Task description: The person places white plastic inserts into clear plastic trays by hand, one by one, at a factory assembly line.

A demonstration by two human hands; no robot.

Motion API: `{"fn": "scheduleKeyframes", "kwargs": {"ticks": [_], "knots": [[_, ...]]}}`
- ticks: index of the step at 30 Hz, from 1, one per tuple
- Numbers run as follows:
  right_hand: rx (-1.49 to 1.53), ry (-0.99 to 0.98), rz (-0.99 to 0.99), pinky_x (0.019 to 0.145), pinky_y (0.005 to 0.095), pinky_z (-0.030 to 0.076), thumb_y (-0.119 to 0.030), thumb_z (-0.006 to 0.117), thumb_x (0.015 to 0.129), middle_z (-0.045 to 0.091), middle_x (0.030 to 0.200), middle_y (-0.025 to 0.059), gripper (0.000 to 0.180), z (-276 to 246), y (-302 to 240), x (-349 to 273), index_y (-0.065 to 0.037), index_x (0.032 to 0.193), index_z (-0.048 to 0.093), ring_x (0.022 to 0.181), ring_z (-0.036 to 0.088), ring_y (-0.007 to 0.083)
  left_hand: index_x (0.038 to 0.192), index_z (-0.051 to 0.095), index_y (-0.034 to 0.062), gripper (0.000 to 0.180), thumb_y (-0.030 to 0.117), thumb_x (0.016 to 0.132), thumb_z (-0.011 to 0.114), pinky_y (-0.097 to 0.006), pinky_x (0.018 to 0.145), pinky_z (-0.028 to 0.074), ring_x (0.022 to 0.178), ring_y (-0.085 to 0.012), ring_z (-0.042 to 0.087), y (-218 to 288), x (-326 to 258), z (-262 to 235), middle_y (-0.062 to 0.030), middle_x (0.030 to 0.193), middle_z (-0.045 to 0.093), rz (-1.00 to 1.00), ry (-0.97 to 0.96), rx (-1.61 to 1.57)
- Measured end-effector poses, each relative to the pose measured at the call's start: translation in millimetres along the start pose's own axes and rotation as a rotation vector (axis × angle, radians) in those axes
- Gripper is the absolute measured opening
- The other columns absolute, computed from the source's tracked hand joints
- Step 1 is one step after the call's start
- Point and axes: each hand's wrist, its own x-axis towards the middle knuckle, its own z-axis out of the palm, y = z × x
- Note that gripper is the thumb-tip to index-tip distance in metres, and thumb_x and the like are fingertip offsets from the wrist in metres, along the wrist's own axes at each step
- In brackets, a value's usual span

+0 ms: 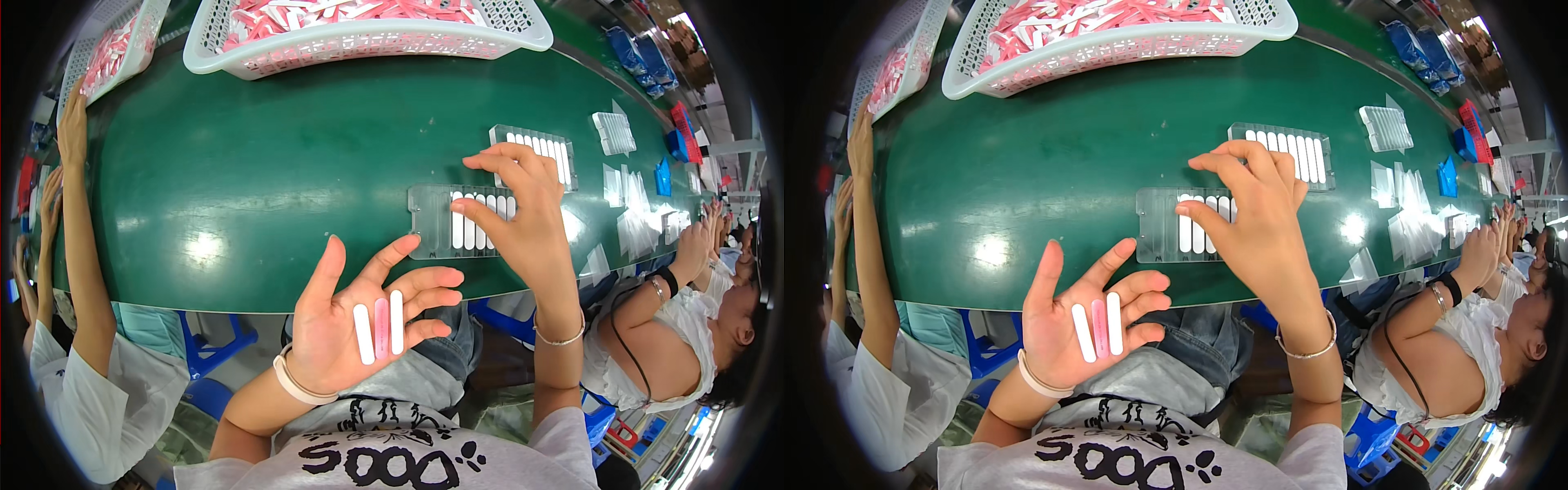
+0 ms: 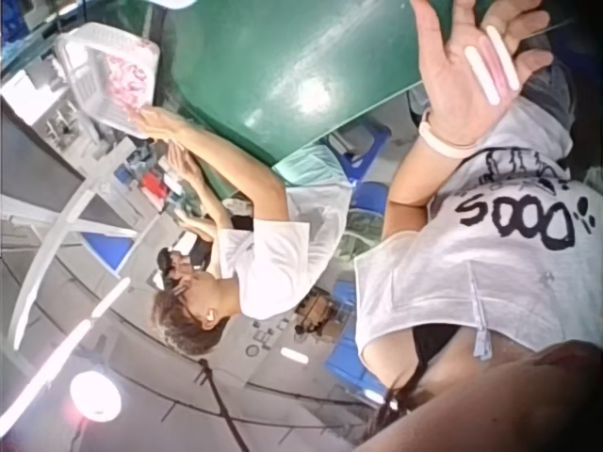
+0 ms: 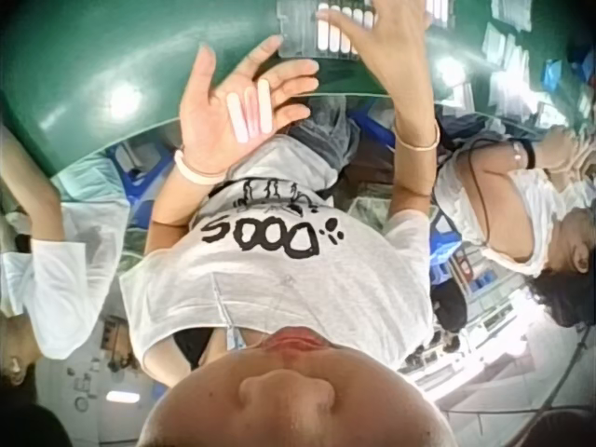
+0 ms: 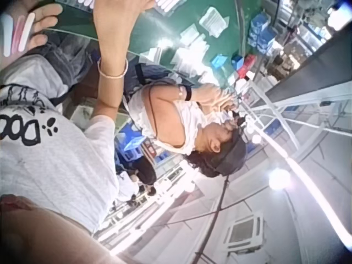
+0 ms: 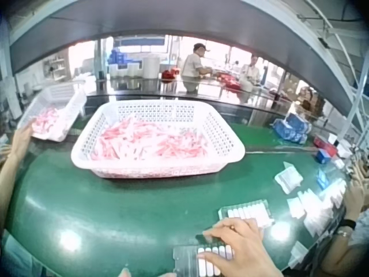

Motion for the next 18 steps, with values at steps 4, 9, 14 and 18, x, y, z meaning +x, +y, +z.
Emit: {"fn": "scheduleKeyframes", "kwargs": {"ticks": [4, 9, 14, 18], "knots": [[0.452, -0.222, -0.046, 0.087, 0.036, 0.031, -0.021, 0.078, 0.071, 0.058, 0.106, 0.0003, 0.029, -22, -20, -17, -0.012, 0.097, 0.069, 0.103, 0.047, 0.022, 0.142, 0.034, 0.013, 0.07, 0.064, 0.096, 0.023, -0.051, 0.106, 0.034, 0.131, -0.0329, 0.04, -7, 2, 15, -0.0214, 0.143, 0.039, 0.021, 0.098, 0.024], [0.335, -0.443, -0.21, 0.086, 0.0357, 0.032, -0.018, 0.076, 0.072, 0.059, 0.103, -0.0017, 0.028, -15, -56, -42, -0.013, 0.097, 0.068, 0.098, 0.048, 0.0217, 0.142, 0.031, 0.0143, 0.067, 0.062, 0.097, 0.024, -0.046, 0.103, 0.037, 0.125, -0.0251, 0.045, -9, -3, 14, -0.0138, 0.135, 0.045, 0.017, 0.16, -0.066], [0.621, -0.407, -0.141, 0.078, 0.0326, 0.037, -0.009, 0.075, 0.073, 0.061, 0.097, 0.0017, 0.017, -19, -45, -40, -0.011, 0.085, 0.063, 0.084, 0.052, 0.02, 0.116, 0.052, 0.0098, 0.042, 0.045, 0.102, 0.033, -0.023, 0.053, 0.038, 0.072, -0.0099, 0.05, -7, -6, 7, -0.0022, 0.091, 0.055, -0.146, 0.287, 0.044], [0.834, -0.132, 0.034, 0.063, 0.0252, 0.039, -0.002, 0.071, 0.075, 0.061, 0.083, 0.0043, 0.012, -19, -37, -36, -0.007, 0.081, 0.062, 0.075, 0.054, 0.0129, 0.095, 0.055, 0.0084, 0.033, 0.033, 0.104, 0.035, -0.02, 0.041, 0.022, 0.047, -0.0044, 0.026, -8, -9, 5, 0.0039, 0.068, 0.038, -0.197, 0.322, 0.149]]}}
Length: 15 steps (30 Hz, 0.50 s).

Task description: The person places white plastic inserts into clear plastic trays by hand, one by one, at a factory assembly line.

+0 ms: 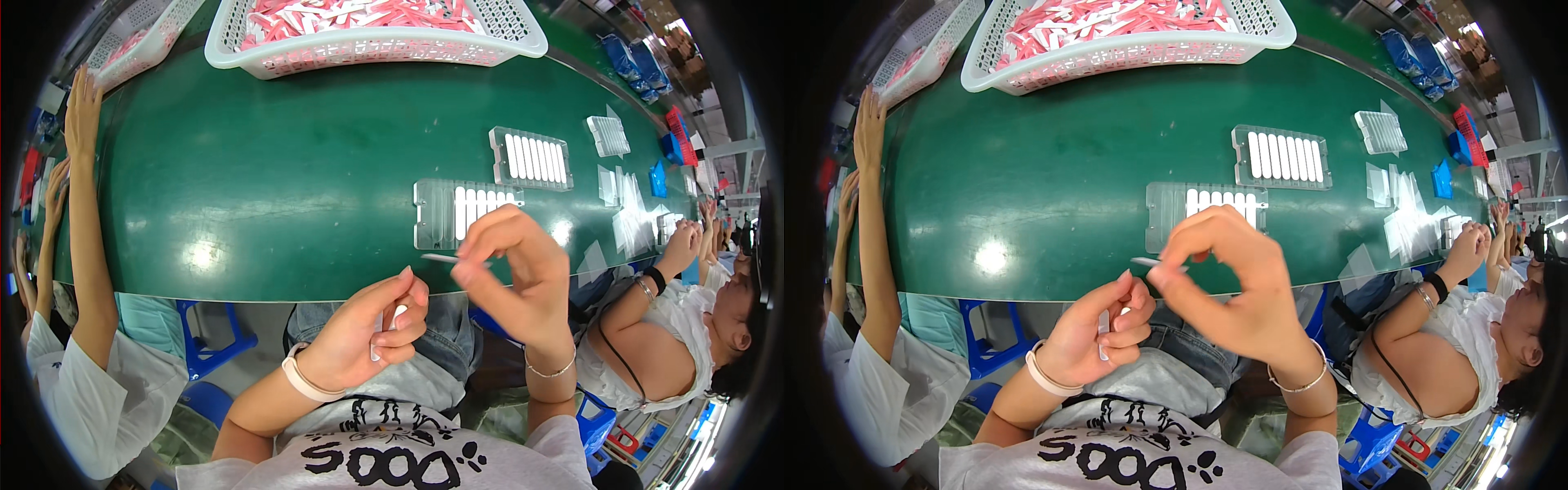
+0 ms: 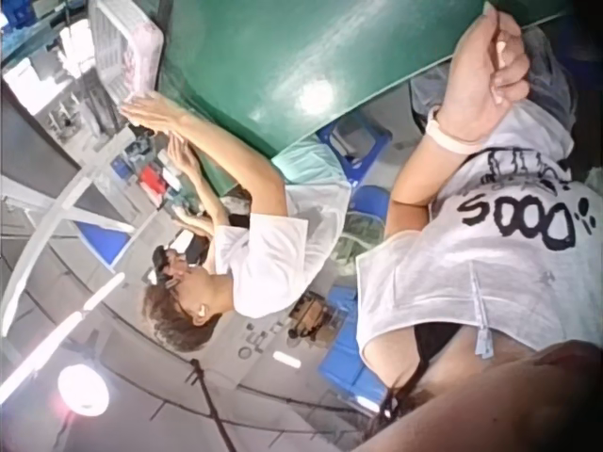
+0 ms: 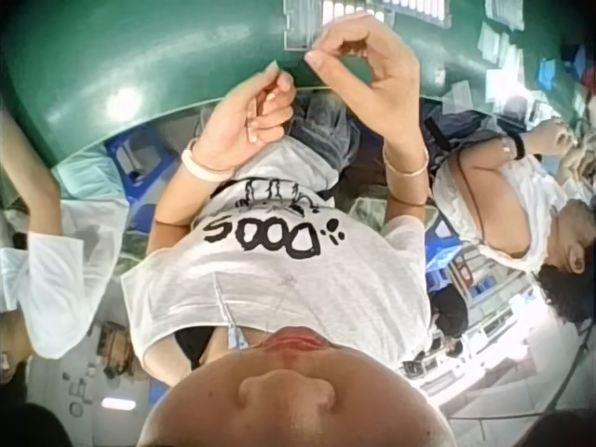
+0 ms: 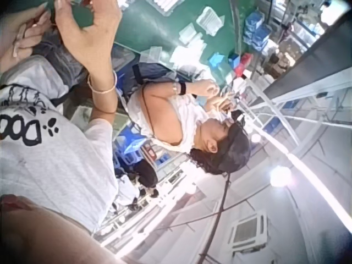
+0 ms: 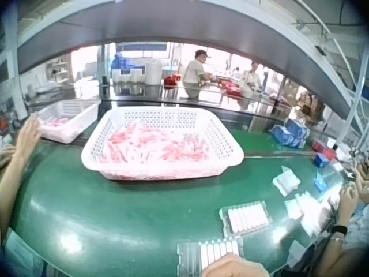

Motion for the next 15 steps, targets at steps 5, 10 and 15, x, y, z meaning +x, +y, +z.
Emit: {"fn": "scheduleKeyframes", "kwargs": {"ticks": [5, 10, 15], "knots": [[-0.196, 0.052, -0.084, 0.06, 0.0227, 0.038, 0.0, 0.071, 0.077, 0.06, 0.081, 0.0022, 0.016, -23, 24, 10, -0.004, 0.092, 0.066, 0.071, 0.052, 0.0085, 0.089, 0.052, 0.0073, 0.043, 0.042, 0.104, 0.031, -0.02, 0.039, 0.021, 0.043, -0.006, 0.022, 7, -5, 15, 0.0029, 0.061, 0.038, 0.055, 0.067, 0.141], [0.128, 0.092, 0.154, 0.06, 0.022, 0.041, 0.0, 0.066, 0.081, 0.059, 0.081, 0.0028, 0.01, -20, 21, 18, -0.002, 0.091, 0.067, 0.068, 0.051, 0.0079, 0.088, 0.052, 0.0059, 0.054, 0.051, 0.102, 0.025, -0.022, 0.039, 0.02, 0.039, -0.0072, 0.016, 10, -5, 0, 0.0027, 0.054, 0.034, 0.088, -0.076, 0.222], [-0.117, -0.15, 0.202, 0.055, 0.0232, 0.043, 0.001, 0.058, 0.084, 0.061, 0.081, 0.0052, 0.014, -38, 28, 45, 0.001, 0.095, 0.068, 0.065, 0.052, 0.0084, 0.092, 0.054, 0.005, 0.062, 0.06, 0.097, 0.026, -0.024, 0.051, 0.028, 0.051, -0.0101, 0.03, 14, -2, 9, 0.0017, 0.062, 0.037, 0.253, 0.123, 0.204]]}}
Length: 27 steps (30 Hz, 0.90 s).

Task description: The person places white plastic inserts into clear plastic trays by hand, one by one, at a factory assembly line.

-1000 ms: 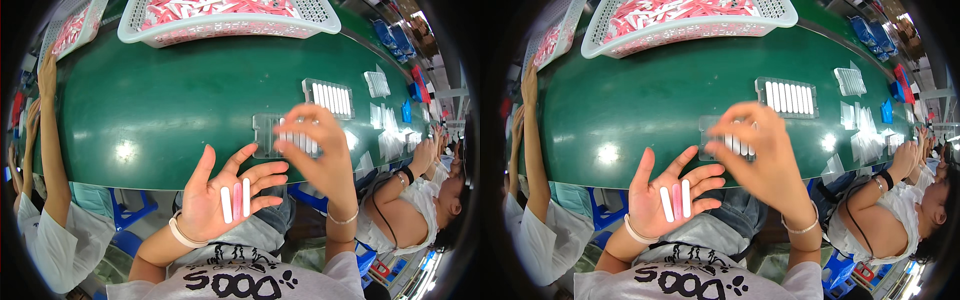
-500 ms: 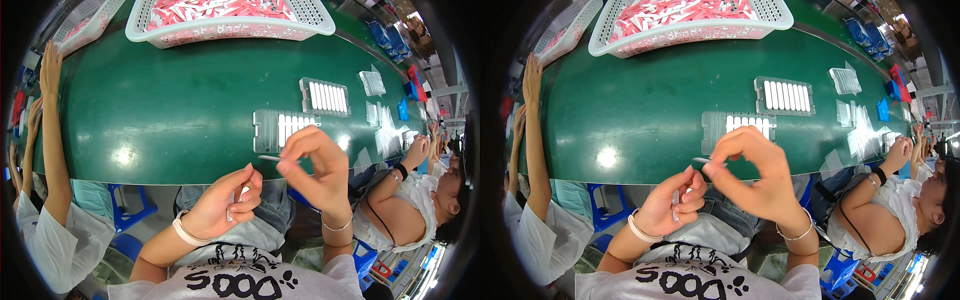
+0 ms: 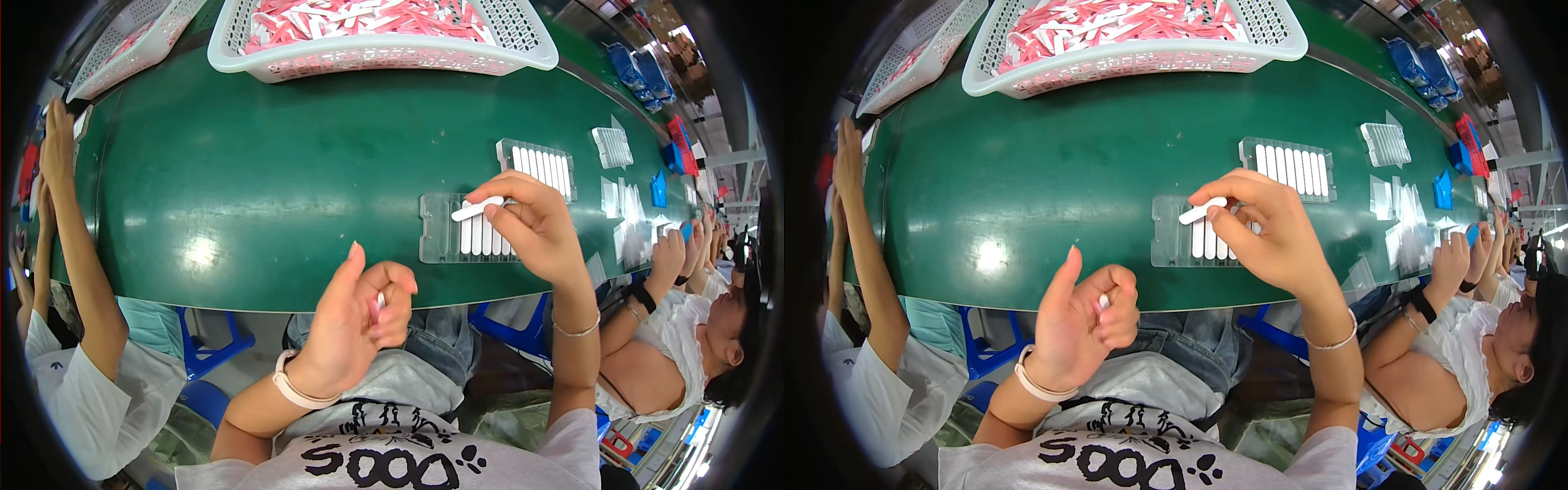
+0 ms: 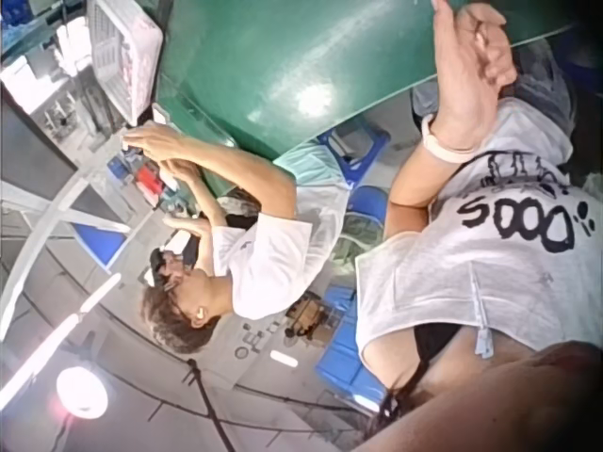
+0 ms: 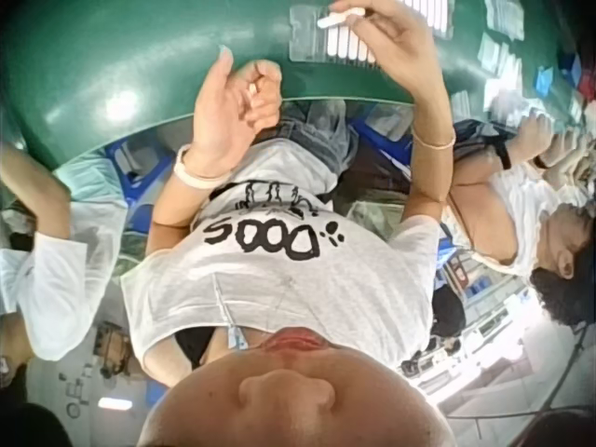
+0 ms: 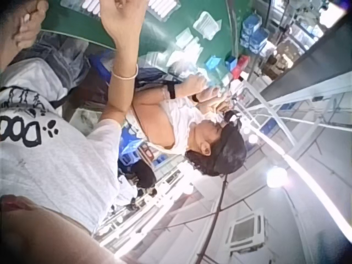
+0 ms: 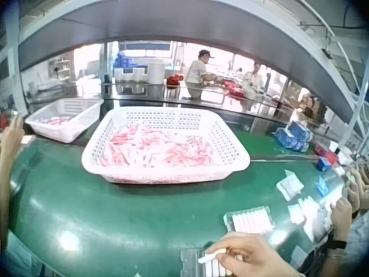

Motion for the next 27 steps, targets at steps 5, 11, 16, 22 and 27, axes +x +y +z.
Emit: {"fn": "scheduleKeyframes", "kwargs": {"ticks": [5, 11, 16, 22, 27], "knots": [[-0.343, -0.242, -0.049, 0.052, 0.0271, 0.043, -0.005, 0.062, 0.084, 0.062, 0.082, 0.0083, 0.012, -6, -10, 17, -0.002, 0.093, 0.068, 0.061, 0.054, 0.013, 0.106, 0.052, 0.0021, 0.026, 0.023, 0.095, 0.042, -0.028, 0.07, 0.039, 0.072, -0.0171, 0.045, 1, -1, 1, -0.0059, 0.084, 0.047, 0.049, -0.061, -0.335], [-0.516, -0.196, -0.147, 0.069, 0.0345, 0.046, -0.015, 0.071, 0.079, 0.056, 0.076, 0.0081, 0.021, 3, -13, 21, -0.002, 0.095, 0.063, 0.072, 0.054, 0.0247, 0.134, 0.039, -0.0016, 0.055, -0.012, 0.08, 0.045, -0.046, 0.102, 0.042, 0.122, -0.0337, 0.051, 4, -8, 10, -0.0246, 0.131, 0.049, 0.071, -0.098, -0.056], [-0.625, 0.005, -0.351, 0.07, 0.0356, 0.046, -0.014, 0.072, 0.078, 0.056, 0.077, 0.0084, 0.022, 8, -6, 12, -0.003, 0.095, 0.064, 0.076, 0.056, 0.0252, 0.148, 0.018, 0.0058, 0.07, -0.013, 0.085, 0.041, -0.052, 0.106, 0.038, 0.131, -0.0416, 0.041, 1, -12, 16, -0.0315, 0.139, 0.039, 0.091, -0.231, 0.023], [-0.097, -0.312, -0.185, 0.066, 0.0298, 0.049, -0.012, 0.078, 0.073, 0.065, 0.086, 0.0075, 0.025, 31, -34, -25, -0.004, 0.096, 0.071, 0.077, 0.061, 0.0196, 0.15, -0.008, 0.0168, 0.077, -0.012, 0.092, 0.033, -0.045, 0.108, 0.037, 0.129, -0.0282, 0.046, 1, -18, 13, -0.0216, 0.134, 0.047, -0.01, -0.311, 0.315], [-0.041, -0.333, -0.153, 0.063, 0.0319, 0.048, -0.012, 0.073, 0.076, 0.062, 0.083, 0.0066, 0.017, 37, -33, -43, -0.004, 0.091, 0.069, 0.077, 0.06, 0.0214, 0.149, -0.015, 0.0176, 0.081, -0.005, 0.096, 0.041, -0.042, 0.107, 0.04, 0.125, -0.0243, 0.049, -5, -17, 12, -0.018, 0.132, 0.047, 0.026, -0.321, 0.331]]}}
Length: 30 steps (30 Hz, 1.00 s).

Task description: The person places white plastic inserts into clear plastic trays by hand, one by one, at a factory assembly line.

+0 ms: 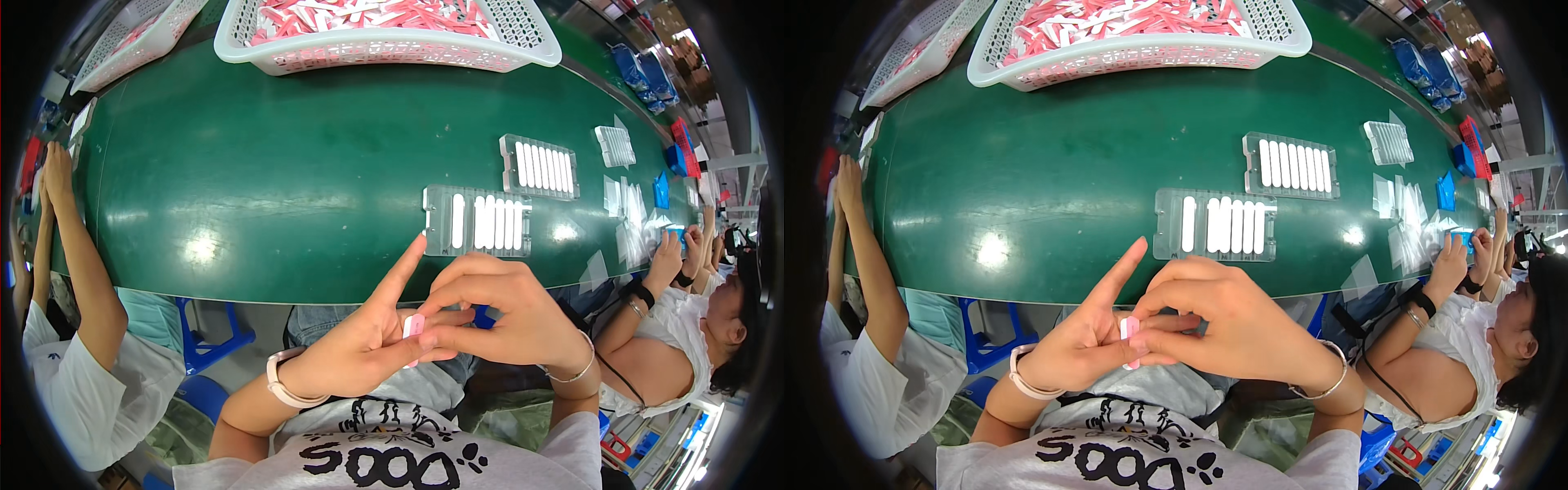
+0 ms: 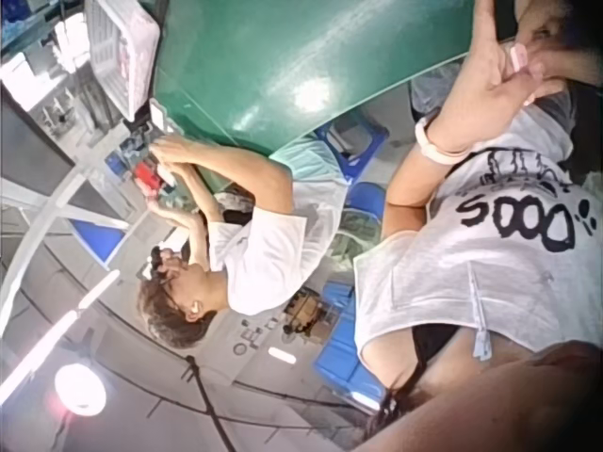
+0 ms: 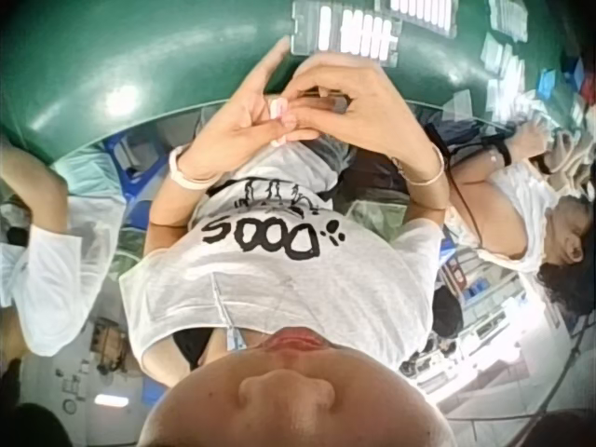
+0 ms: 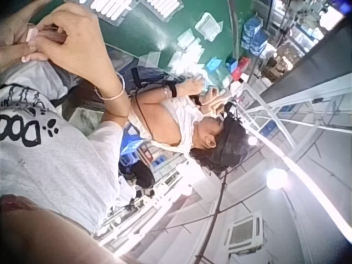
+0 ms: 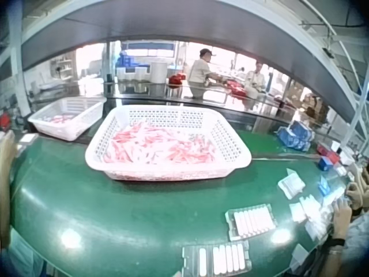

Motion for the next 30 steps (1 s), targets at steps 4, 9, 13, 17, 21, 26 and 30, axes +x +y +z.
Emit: {"fn": "scheduleKeyframes", "kwargs": {"ticks": [4, 9, 13, 17, 21, 26, 30], "knots": [[0.055, -0.046, 0.134, 0.064, 0.0275, 0.046, -0.004, 0.075, 0.075, 0.065, 0.084, 0.0075, 0.011, 2, 0, 1, -0.004, 0.084, 0.068, 0.076, 0.061, 0.0164, 0.151, -0.008, 0.0132, 0.069, 0.009, 0.101, 0.039, -0.031, 0.087, 0.052, 0.102, -0.0152, 0.06, 9, -1, 0, -0.016, 0.12, 0.057, -0.153, 0.019, 0.233], [0.096, 0.464, 0.059, 0.068, 0.0254, 0.047, -0.001, 0.067, 0.082, 0.069, 0.09, 0.0063, 0.005, -6, 17, -1, -0.003, 0.085, 0.064, 0.075, 0.064, 0.0142, 0.13, 0.047, -0.0004, 0.034, 0.018, 0.103, 0.038, -0.019, 0.056, 0.036, 0.061, -0.0036, 0.045, 10, -2, -3, 0.0012, 0.071, 0.053, -0.076, 0.136, 0.44], [-0.793, 0.529, -0.324, 0.062, 0.0288, 0.038, 0.0, 0.072, 0.074, 0.07, 0.094, 0.0006, 0.014, -19, 37, 4, -0.007, 0.082, 0.064, 0.078, 0.06, 0.0153, 0.113, 0.058, 0.0007, 0.019, 0.009, 0.097, 0.052, -0.019, 0.057, 0.029, 0.062, -0.0022, 0.037, 13, -4, -3, 0.0041, 0.07, 0.046, 0.063, 0.333, 0.736], [-1.091, 0.406, -0.342, 0.066, 0.031, 0.037, -0.008, 0.069, 0.068, 0.068, 0.099, -0.0012, 0.019, -3, 40, -6, -0.009, 0.087, 0.065, 0.083, 0.056, 0.0152, 0.114, 0.056, 0.0013, 0.021, 0.005, 0.093, 0.055, -0.018, 0.059, 0.03, 0.064, -0.0019, 0.036, 14, -1, -4, 0.0049, 0.072, 0.045, 0.123, 0.362, 0.681], [-1.228, 0.46, -0.292, 0.069, 0.0324, 0.036, -0.012, 0.067, 0.068, 0.067, 0.1, -0.0014, 0.02, 9, 37, -9, -0.01, 0.088, 0.067, 0.086, 0.055, 0.016, 0.122, 0.05, 0.002, 0.029, 0.004, 0.093, 0.055, -0.018, 0.06, 0.03, 0.067, -0.0018, 0.037, 15, 4, -6, 0.0048, 0.077, 0.046, 0.166, 0.429, 0.608], [-1.227, 0.488, -0.288, 0.071, 0.0347, 0.034, -0.017, 0.068, 0.07, 0.067, 0.101, -0.0014, 0.018, 0, 45, -9, -0.01, 0.086, 0.068, 0.086, 0.054, 0.0164, 0.12, 0.051, 0.0015, 0.028, 0.004, 0.092, 0.055, -0.018, 0.06, 0.031, 0.067, -0.0019, 0.038, 16, 7, -5, 0.0046, 0.077, 0.046, 0.153, 0.414, 0.623], [-1.146, 0.403, -0.18, 0.077, 0.0384, 0.029, -0.03, 0.073, 0.07, 0.066, 0.101, -0.0018, 0.028, 1, 34, -13, -0.01, 0.088, 0.068, 0.09, 0.052, 0.017, 0.12, 0.052, 0.0013, 0.028, 0.004, 0.092, 0.054, -0.019, 0.061, 0.031, 0.067, -0.0019, 0.038, 13, 8, -5, 0.005, 0.076, 0.046, 0.149, 0.412, 0.64]]}}
